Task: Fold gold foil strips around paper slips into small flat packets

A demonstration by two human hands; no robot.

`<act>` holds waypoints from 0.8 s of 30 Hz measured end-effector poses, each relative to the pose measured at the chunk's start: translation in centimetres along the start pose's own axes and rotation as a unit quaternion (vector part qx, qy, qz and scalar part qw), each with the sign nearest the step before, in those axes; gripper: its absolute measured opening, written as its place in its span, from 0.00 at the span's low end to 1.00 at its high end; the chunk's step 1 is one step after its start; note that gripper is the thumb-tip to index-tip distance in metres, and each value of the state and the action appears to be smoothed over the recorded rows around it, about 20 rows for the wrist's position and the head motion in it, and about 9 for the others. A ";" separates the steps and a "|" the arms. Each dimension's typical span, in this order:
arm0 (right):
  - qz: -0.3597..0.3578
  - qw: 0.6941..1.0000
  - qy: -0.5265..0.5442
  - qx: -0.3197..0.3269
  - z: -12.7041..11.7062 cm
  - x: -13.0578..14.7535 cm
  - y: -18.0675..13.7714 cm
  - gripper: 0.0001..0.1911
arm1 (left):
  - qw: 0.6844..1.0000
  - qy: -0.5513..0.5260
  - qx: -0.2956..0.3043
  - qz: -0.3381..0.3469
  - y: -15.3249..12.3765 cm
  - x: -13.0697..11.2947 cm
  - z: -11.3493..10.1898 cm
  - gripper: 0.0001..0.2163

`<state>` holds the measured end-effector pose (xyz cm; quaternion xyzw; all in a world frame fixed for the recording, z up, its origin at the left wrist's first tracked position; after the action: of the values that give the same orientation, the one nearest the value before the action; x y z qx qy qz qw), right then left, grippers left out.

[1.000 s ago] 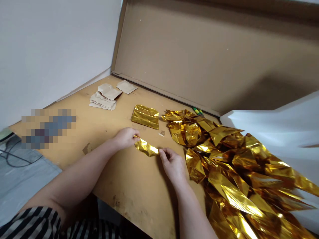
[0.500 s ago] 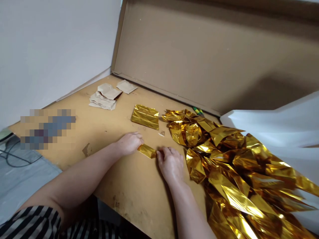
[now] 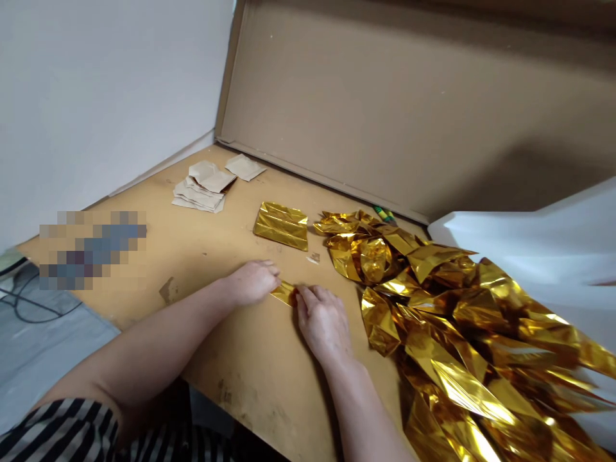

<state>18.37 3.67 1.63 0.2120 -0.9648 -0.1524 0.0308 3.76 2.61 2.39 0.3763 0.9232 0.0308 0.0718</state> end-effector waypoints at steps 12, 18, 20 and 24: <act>-0.034 0.998 -0.026 0.048 0.9 1.1 -0.3 0.17 | 1.000 0.009 0.002 0.003 0.0 0.0 0.3 0.11; -0.027 0.997 -0.037 0.068 0.3 1.2 -0.3 0.17 | 1.000 0.004 0.018 -0.001 0.0 -0.2 0.0 0.11; -0.023 0.996 -0.035 0.076 0.1 1.1 -0.3 0.18 | 1.000 0.002 0.023 -0.005 0.0 -0.1 0.0 0.11; -0.012 0.995 -0.038 0.093 -0.3 0.7 -0.1 0.18 | 1.000 -0.003 0.021 -0.010 0.0 0.0 0.1 0.11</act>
<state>17.83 3.19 1.89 0.2195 -0.9727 -0.0705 -0.0281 3.76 2.57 2.27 0.3682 0.9273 0.0094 0.0665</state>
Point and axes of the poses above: each hand's wrist, its own y-axis towards the middle knuckle, its own z-axis out of the palm, x = y × z, the point moved 3 cm from there along y, towards the middle knuckle, and after that the axes turned 15 degrees about z, right-handed, at the moved point
